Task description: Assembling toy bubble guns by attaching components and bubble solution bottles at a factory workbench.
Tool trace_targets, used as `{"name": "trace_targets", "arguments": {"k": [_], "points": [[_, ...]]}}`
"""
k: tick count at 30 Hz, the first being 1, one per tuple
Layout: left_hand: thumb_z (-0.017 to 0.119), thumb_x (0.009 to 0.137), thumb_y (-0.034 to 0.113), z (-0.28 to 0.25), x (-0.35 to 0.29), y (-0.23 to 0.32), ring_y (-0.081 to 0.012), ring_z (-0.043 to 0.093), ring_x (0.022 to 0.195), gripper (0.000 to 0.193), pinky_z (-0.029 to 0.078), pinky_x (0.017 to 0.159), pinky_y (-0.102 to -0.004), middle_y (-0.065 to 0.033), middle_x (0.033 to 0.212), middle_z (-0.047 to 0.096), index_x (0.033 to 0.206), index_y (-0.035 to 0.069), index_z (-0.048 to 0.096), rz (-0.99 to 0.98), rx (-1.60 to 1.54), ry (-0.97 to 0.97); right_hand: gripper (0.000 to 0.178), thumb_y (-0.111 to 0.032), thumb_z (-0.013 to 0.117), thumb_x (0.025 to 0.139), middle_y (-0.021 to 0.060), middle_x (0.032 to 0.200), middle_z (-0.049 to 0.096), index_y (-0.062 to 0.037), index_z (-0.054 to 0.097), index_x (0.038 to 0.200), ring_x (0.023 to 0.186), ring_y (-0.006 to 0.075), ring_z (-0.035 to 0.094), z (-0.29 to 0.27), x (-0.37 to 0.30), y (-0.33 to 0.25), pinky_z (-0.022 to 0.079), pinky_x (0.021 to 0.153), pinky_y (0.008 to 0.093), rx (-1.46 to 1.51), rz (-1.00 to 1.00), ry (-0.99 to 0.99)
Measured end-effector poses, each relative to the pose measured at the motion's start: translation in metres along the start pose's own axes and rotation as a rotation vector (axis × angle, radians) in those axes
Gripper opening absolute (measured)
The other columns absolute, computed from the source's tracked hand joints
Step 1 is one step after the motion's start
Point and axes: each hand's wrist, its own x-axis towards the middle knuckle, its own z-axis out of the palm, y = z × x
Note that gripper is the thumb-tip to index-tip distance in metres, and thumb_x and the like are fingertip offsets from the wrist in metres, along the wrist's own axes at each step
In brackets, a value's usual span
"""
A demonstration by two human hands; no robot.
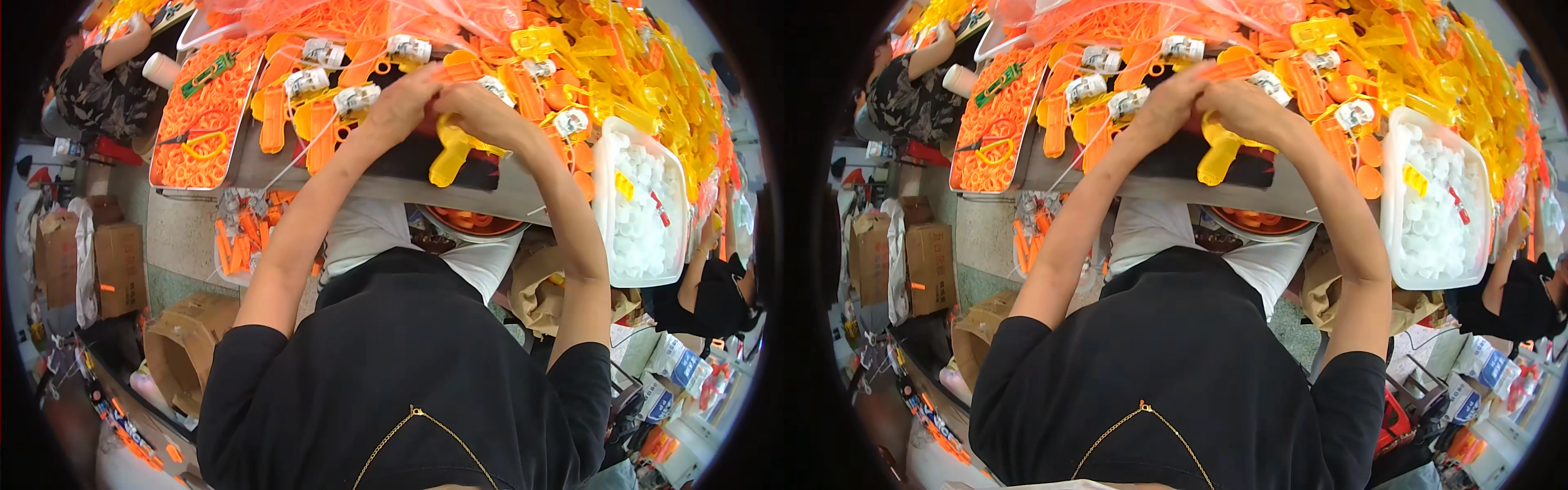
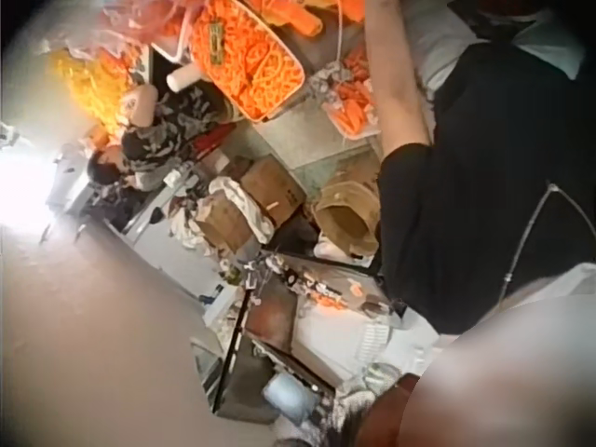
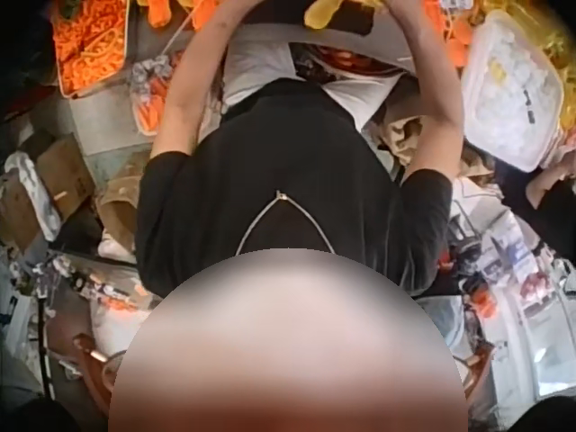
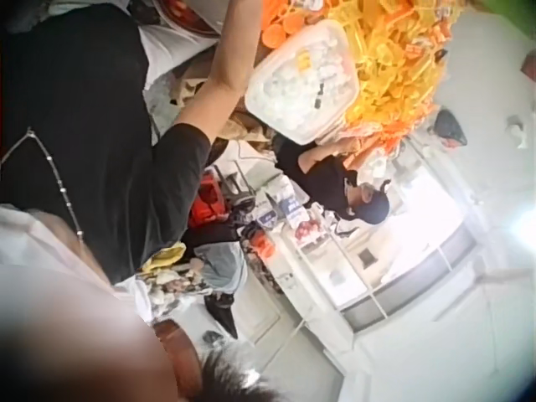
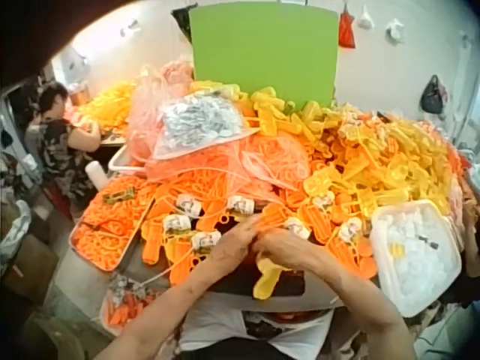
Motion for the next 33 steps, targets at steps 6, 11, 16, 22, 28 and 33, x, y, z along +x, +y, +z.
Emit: {"name": "trace_targets", "arguments": {"k": [6, 11, 16, 22, 28, 33], "points": [[0.056, 0.085, -0.010, -0.079, -0.082, 0.072, -0.0356, 0.068, 0.103, 0.026, 0.055, 0.088, -0.0418, -0.0148, 0.110, 0.070, 0.105, 0.003, 0.068, -0.079, 0.236, 0.496, 0.054, -0.004, 0.070, 0.084, 0.0169, 0.135, 0.062, -0.0056, 0.057, 0.137, 0.126, 0.0358, 0.058, 0.042, 0.007, -0.003, 0.044, 0.109, 0.0445, -0.107, -0.028, 0.456], [0.059, 0.077, -0.011, -0.064, -0.254, 0.103, -0.0330, 0.067, 0.094, 0.017, 0.054, 0.082, -0.0401, -0.0125, 0.098, 0.070, 0.083, 0.003, 0.067, -0.358, 0.366, 0.451, 0.028, -0.010, 0.066, 0.095, 0.0165, 0.123, 0.063, -0.0038, 0.067, 0.123, 0.116, 0.0358, 0.060, 0.068, -0.040, -0.002, 0.045, 0.102, 0.0453, -0.174, 0.061, 0.482], [0.058, 0.080, -0.009, -0.051, -0.380, 0.046, -0.0376, 0.062, 0.101, 0.024, 0.048, 0.092, -0.0475, -0.0162, 0.105, 0.070, 0.094, 0.005, 0.072, -1.100, 0.485, 0.586, 0.024, -0.016, 0.059, 0.103, 0.0134, 0.119, 0.062, -0.0059, 0.070, 0.122, 0.113, 0.0306, 0.061, 0.106, -0.010, -0.022, 0.046, 0.097, 0.0439, -0.257, 0.228, 0.649], [0.067, 0.085, 0.007, -0.106, -0.382, -0.091, -0.0400, 0.056, 0.119, 0.034, 0.047, 0.101, -0.0477, -0.0192, 0.120, 0.065, 0.119, 0.006, 0.068, -1.187, 0.642, 0.612, 0.027, -0.019, 0.061, 0.102, 0.0106, 0.125, 0.062, -0.0116, 0.069, 0.127, 0.119, 0.0284, 0.058, 0.126, 0.002, -0.032, 0.041, 0.103, 0.0431, -0.357, 0.322, 0.785], [0.074, 0.087, 0.027, -0.149, -0.403, -0.194, -0.0390, 0.050, 0.131, 0.064, 0.045, 0.103, -0.0539, -0.0173, 0.142, 0.052, 0.143, 0.009, 0.048, -1.495, 0.736, 0.324, 0.028, -0.013, 0.066, 0.098, 0.0084, 0.126, 0.062, -0.0133, 0.070, 0.125, 0.119, 0.0278, 0.057, 0.123, 0.009, -0.045, 0.040, 0.104, 0.0439, -0.357, 0.214, 0.922], [0.080, 0.082, 0.039, -0.117, -0.366, -0.177, -0.0387, 0.049, 0.130, 0.058, 0.040, 0.104, -0.0581, -0.0172, 0.137, 0.051, 0.130, 0.012, 0.060, -1.460, 0.693, 0.223, 0.025, -0.012, 0.067, 0.097, 0.0079, 0.125, 0.063, -0.0129, 0.071, 0.122, 0.118, 0.0271, 0.058, 0.128, -0.007, -0.030, 0.040, 0.104, 0.0434, -0.411, 0.239, 0.942]]}}
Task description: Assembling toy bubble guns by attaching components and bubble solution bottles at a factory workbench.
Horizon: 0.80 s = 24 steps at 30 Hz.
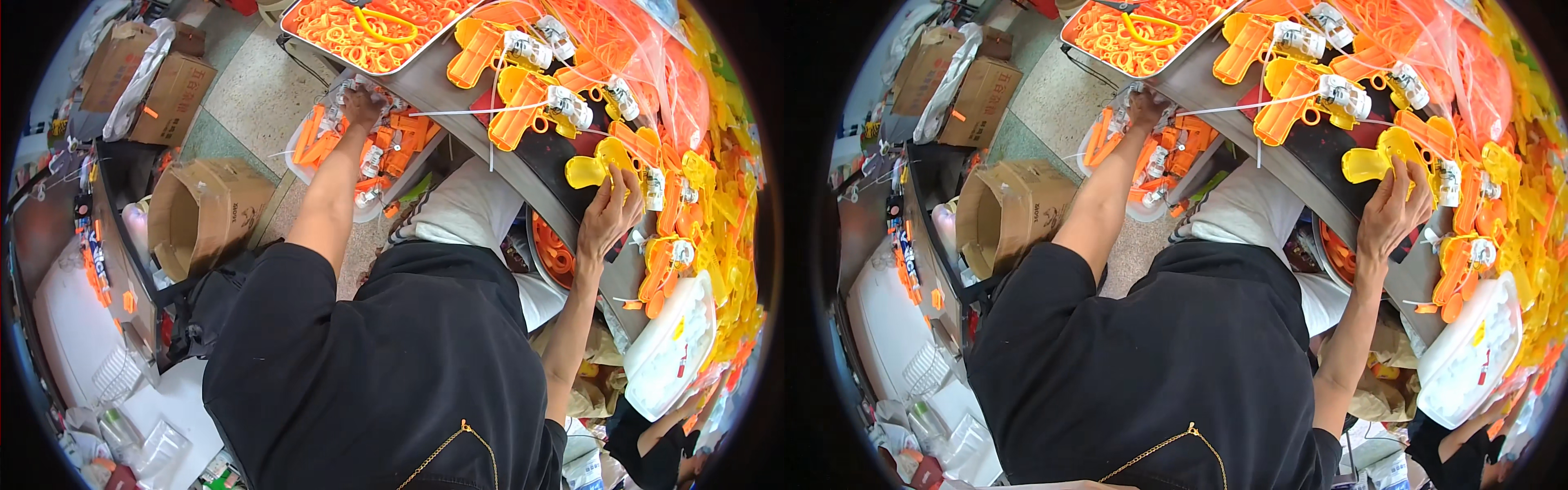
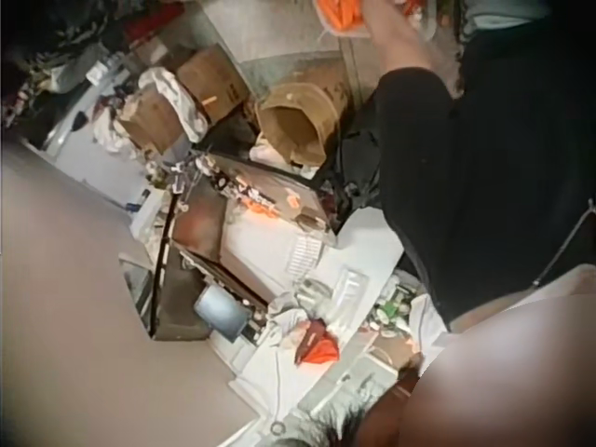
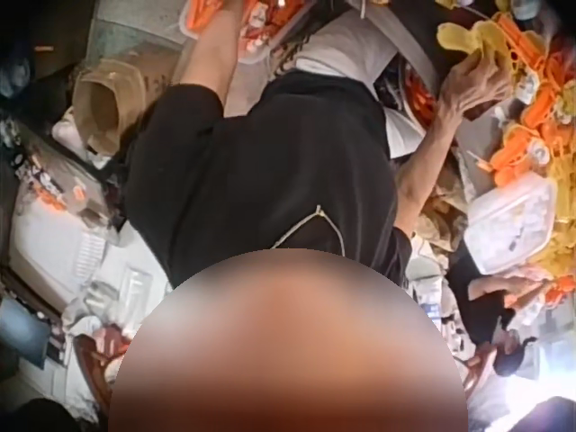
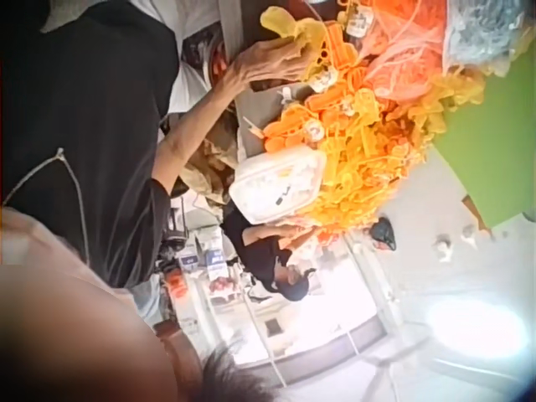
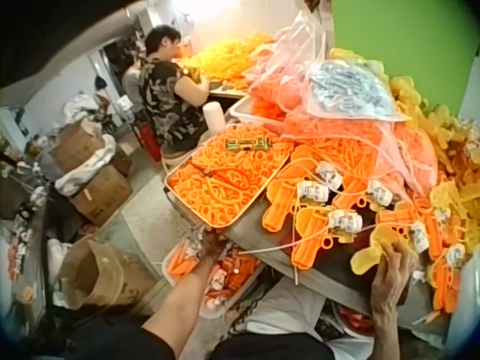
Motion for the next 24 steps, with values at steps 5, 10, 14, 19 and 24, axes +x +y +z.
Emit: {"name": "trace_targets", "arguments": {"k": [5, 10, 14, 19, 24], "points": [[0.083, 0.080, 0.035, -0.064, -0.061, -0.026, -0.0319, 0.062, 0.112, 0.048, 0.049, 0.095, -0.0511, -0.0156, 0.114, 0.062, 0.117, 0.008, 0.068, 0.241, -0.065, 0.115, 0.024, -0.009, 0.068, 0.096, 0.0078, 0.123, 0.064, -0.0115, 0.072, 0.119, 0.116, 0.0269, 0.059, 0.000, 0.006, -0.007, 0.040, 0.104, 0.0431, 0.070, -0.023, 0.022], [0.077, 0.089, 0.004, -0.185, -0.137, 0.013, -0.0184, 0.072, 0.082, 0.035, 0.060, 0.081, -0.0334, -0.0107, 0.114, 0.068, 0.119, -0.001, 0.062, 0.270, -0.957, 0.120, 0.026, -0.004, 0.069, 0.094, 0.0083, 0.121, 0.066, -0.0098, 0.073, 0.118, 0.114, 0.0269, 0.061, -0.009, 0.006, -0.007, 0.041, 0.103, 0.0434, 0.125, -0.012, 0.087], [0.074, 0.091, 0.000, -0.241, -0.175, 0.052, -0.0184, 0.071, 0.098, 0.039, 0.059, 0.089, -0.0323, -0.0097, 0.120, 0.067, 0.125, 0.000, 0.057, 0.176, -1.287, -0.011, 0.027, 0.006, 0.072, 0.087, 0.0123, 0.111, 0.070, -0.0040, 0.073, 0.112, 0.108, 0.0286, 0.065, -0.028, 0.012, -0.050, 0.050, 0.096, 0.0402, 0.321, -0.073, 0.199], [0.076, 0.089, -0.001, -0.241, -0.180, 0.094, -0.0271, 0.066, 0.116, 0.044, 0.057, 0.096, -0.0398, -0.0142, 0.126, 0.062, 0.127, 0.005, 0.054, 0.585, -1.665, -0.421, 0.026, 0.007, 0.071, 0.086, 0.0115, 0.109, 0.069, -0.0050, 0.073, 0.109, 0.104, 0.0272, 0.066, -0.049, 0.021, -0.127, 0.047, 0.096, 0.0356, 0.814, -0.041, -0.114], [0.076, 0.088, 0.001, -0.240, -0.183, 0.148, -0.0370, 0.065, 0.121, 0.036, 0.056, 0.100, -0.0468, -0.0151, 0.122, 0.060, 0.112, 0.010, 0.052, 0.967, -1.621, -0.706, 0.034, -0.014, 0.063, 0.102, 0.0086, 0.124, 0.065, 0.0000, 0.059, 0.132, 0.117, 0.0177, 0.059, -0.055, 0.020, -0.132, 0.044, 0.105, 0.0325, 1.263, 0.293, -0.465]]}}
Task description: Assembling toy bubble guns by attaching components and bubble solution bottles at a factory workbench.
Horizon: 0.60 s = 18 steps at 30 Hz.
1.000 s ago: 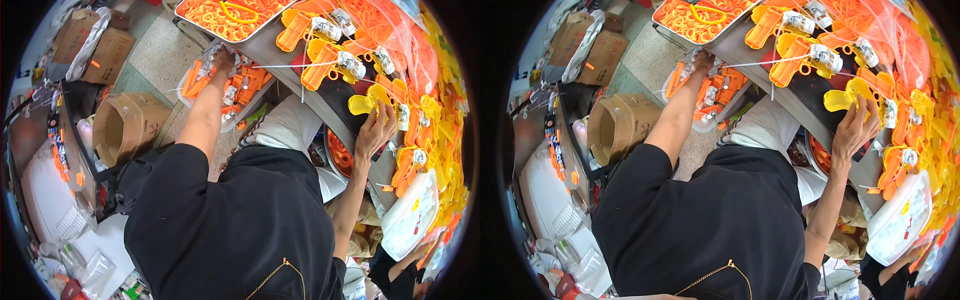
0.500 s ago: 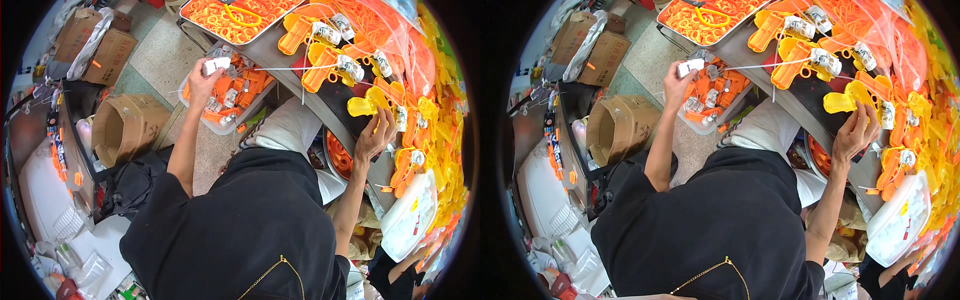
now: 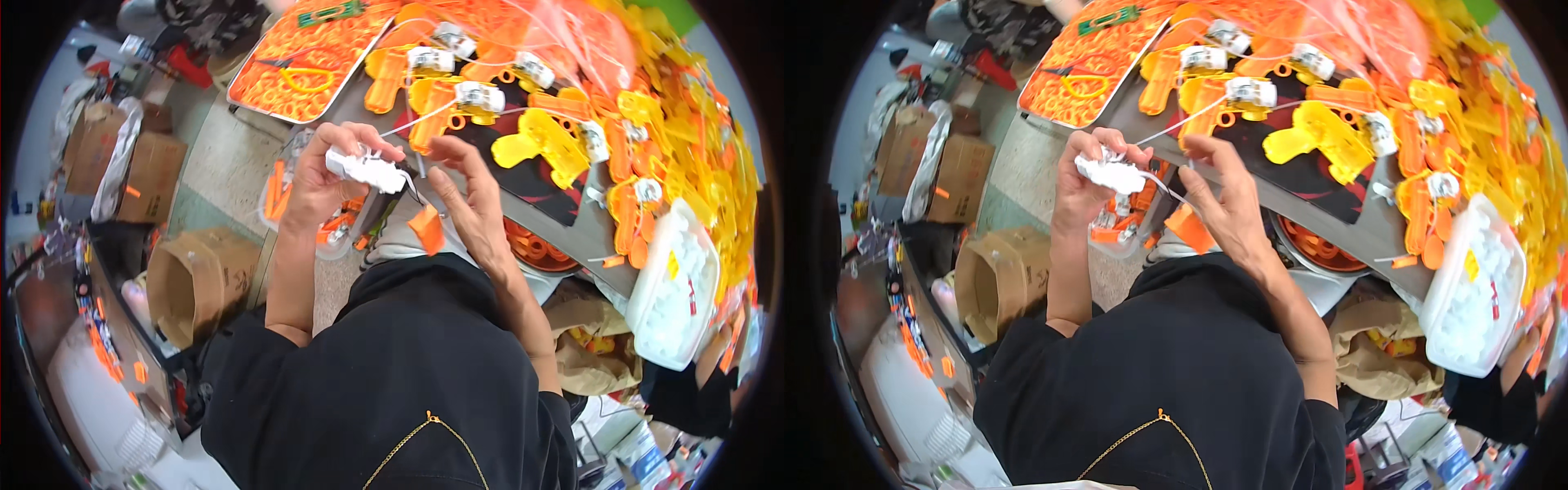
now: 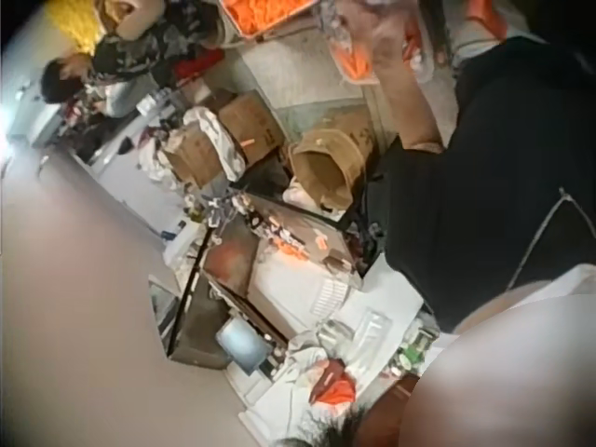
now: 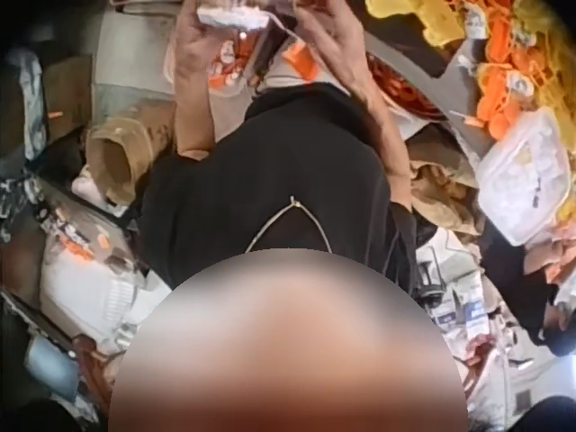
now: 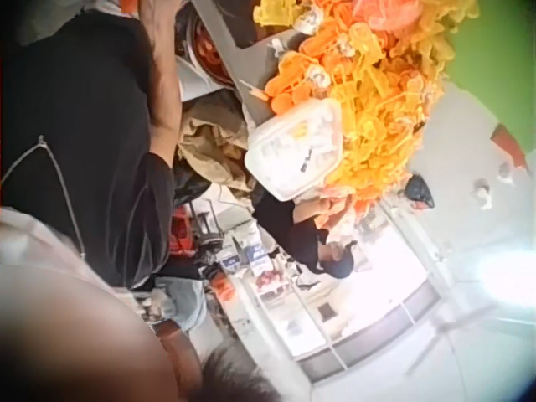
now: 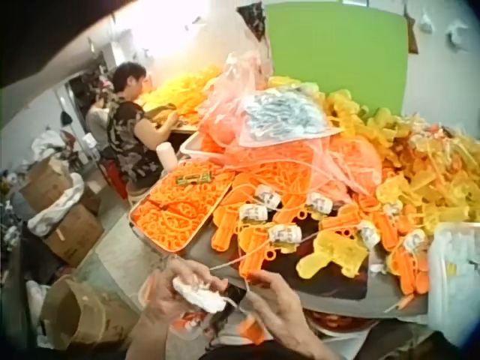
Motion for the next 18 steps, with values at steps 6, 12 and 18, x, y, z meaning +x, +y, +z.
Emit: {"name": "trace_targets", "arguments": {"k": [6, 12, 18], "points": [[0.072, 0.086, -0.010, 0.029, 0.039, -0.007, -0.0345, 0.065, 0.117, 0.030, 0.043, 0.113, -0.0558, -0.0145, 0.119, 0.059, 0.102, 0.009, 0.054, -0.051, 0.023, -0.267, 0.038, -0.031, 0.055, 0.108, 0.0055, 0.116, 0.068, 0.0029, 0.066, 0.122, 0.111, 0.0129, 0.060, -0.025, -0.010, -0.009, 0.044, 0.101, 0.0295, 0.456, 0.287, -0.116], [0.070, 0.077, -0.016, 0.055, 0.078, 0.007, -0.0344, 0.065, 0.116, 0.032, 0.047, 0.109, -0.0500, -0.0185, 0.119, 0.062, 0.101, 0.004, 0.063, -0.079, 0.335, -0.622, 0.028, -0.027, 0.065, 0.103, 0.0009, 0.109, 0.070, -0.0019, 0.070, 0.113, 0.102, 0.0070, 0.061, -0.045, -0.008, 0.012, 0.048, 0.092, 0.0263, 0.774, 0.456, -0.149], [0.067, 0.085, 0.010, 0.123, 0.079, 0.042, -0.0353, 0.057, 0.128, 0.027, 0.039, 0.113, -0.0576, -0.0118, 0.135, 0.060, 0.112, 0.013, 0.070, 0.253, 1.169, -1.033, 0.013, -0.018, 0.067, 0.101, -0.0018, 0.097, 0.068, -0.0065, 0.068, 0.105, 0.089, 0.0047, 0.061, -0.065, -0.001, 0.016, 0.050, 0.081, 0.0238, 0.992, 0.466, -0.208]]}}
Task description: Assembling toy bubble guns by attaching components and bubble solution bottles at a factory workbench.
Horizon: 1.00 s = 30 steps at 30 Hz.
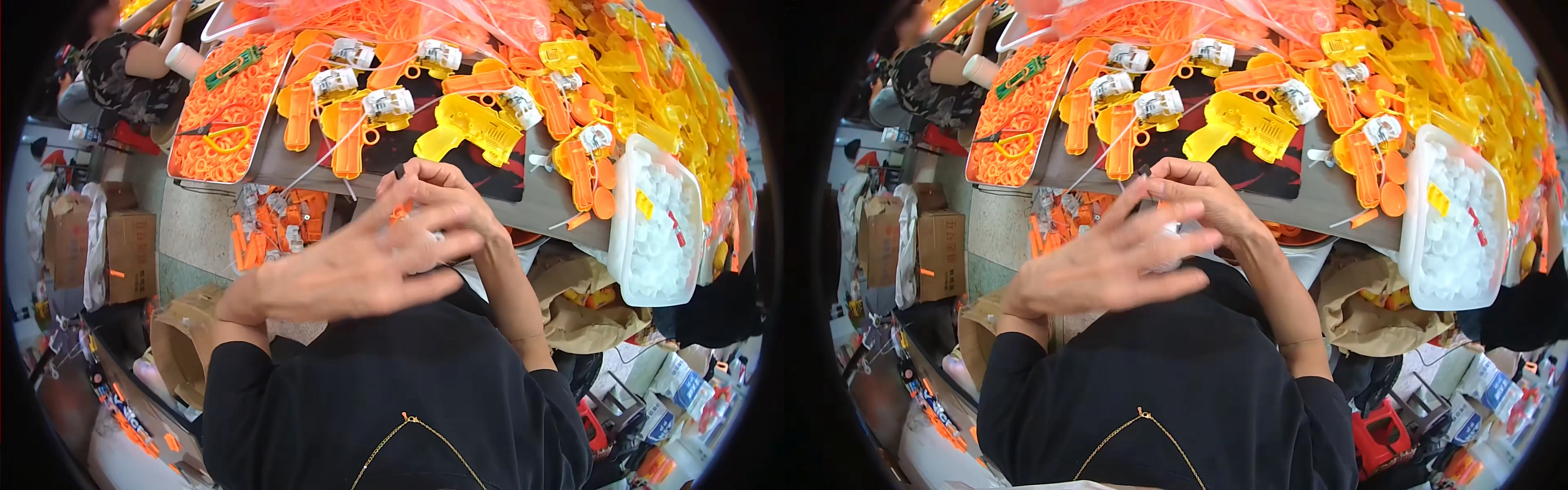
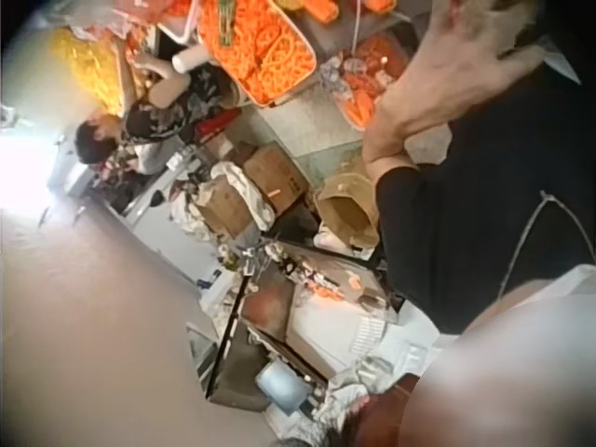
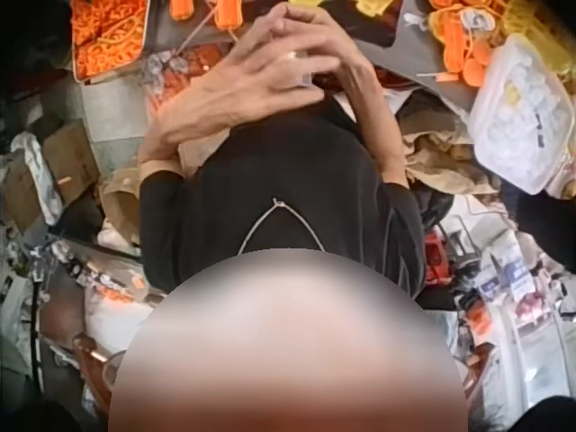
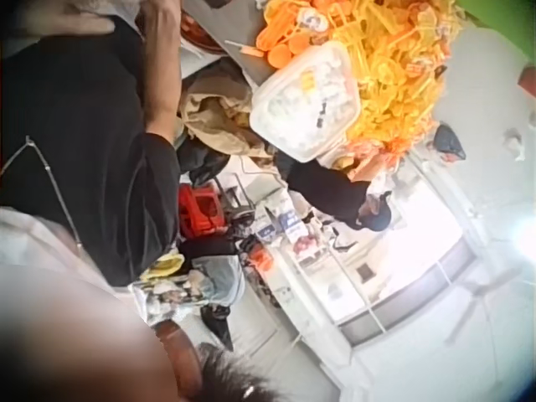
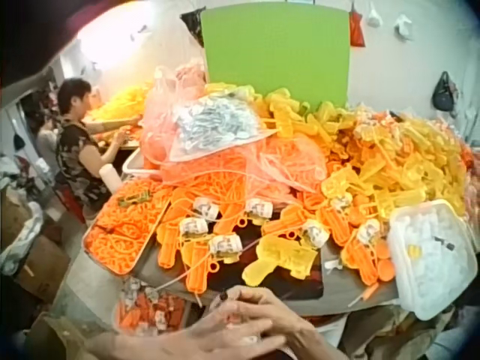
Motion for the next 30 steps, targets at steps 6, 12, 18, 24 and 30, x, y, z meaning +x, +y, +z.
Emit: {"name": "trace_targets", "arguments": {"k": [6, 12, 18, 24, 30], "points": [[0.076, 0.083, 0.022, -0.001, 0.021, -0.043, -0.0352, 0.054, 0.132, 0.030, 0.041, 0.111, -0.0531, -0.0104, 0.138, 0.061, 0.111, 0.013, 0.075, -0.268, -0.033, 0.410, 0.021, -0.021, 0.068, 0.100, 0.0040, 0.100, 0.070, -0.0016, 0.069, 0.106, 0.095, 0.0109, 0.064, 0.002, -0.025, -0.038, 0.051, 0.085, 0.0289, -0.370, -0.191, -0.093], [0.079, 0.085, 0.014, 0.014, 0.035, -0.068, -0.0316, 0.062, 0.121, 0.014, 0.048, 0.104, -0.0444, -0.0149, 0.126, 0.067, 0.096, 0.006, 0.076, -0.204, -0.511, 0.523, 0.027, -0.021, 0.070, 0.097, 0.0109, 0.098, 0.069, 0.0041, 0.065, 0.108, 0.098, 0.0201, 0.069, 0.022, -0.036, -0.051, 0.055, 0.087, 0.0342, -0.294, -0.303, -0.046], [0.080, 0.085, 0.014, 0.046, 0.077, -0.090, -0.0255, 0.064, 0.109, 0.018, 0.050, 0.093, -0.0372, -0.0093, 0.115, 0.070, 0.101, 0.007, 0.074, -0.285, -0.775, 0.643, 0.007, -0.001, 0.062, 0.097, 0.0137, 0.094, 0.069, 0.0031, 0.065, 0.101, 0.080, 0.0168, 0.067, -0.001, -0.050, -0.032, 0.055, 0.074, 0.0293, -0.210, -0.715, 0.167], [0.080, 0.082, 0.017, 0.126, 0.090, -0.175, -0.0317, 0.050, 0.130, 0.027, 0.036, 0.112, -0.0472, -0.0086, 0.134, 0.059, 0.106, 0.009, 0.072, -0.425, 0.194, 0.455, 0.021, -0.008, 0.061, 0.099, 0.0084, 0.080, 0.066, 0.0076, 0.070, 0.109, 0.078, 0.0163, 0.066, -0.008, -0.114, -0.090, 0.053, 0.071, 0.0268, -0.365, -0.691, 0.461], [0.081, 0.080, 0.022, 0.127, 0.085, -0.172, -0.0302, 0.047, 0.131, 0.041, 0.036, 0.109, -0.0473, -0.0099, 0.137, 0.055, 0.115, 0.010, 0.067, -0.418, 0.332, 0.333, 0.019, -0.004, 0.062, 0.097, 0.0021, 0.080, 0.065, 0.0043, 0.067, 0.113, 0.074, 0.0074, 0.059, -0.016, -0.080, -0.123, 0.048, 0.069, 0.0223, -0.943, -0.360, 0.602]]}}
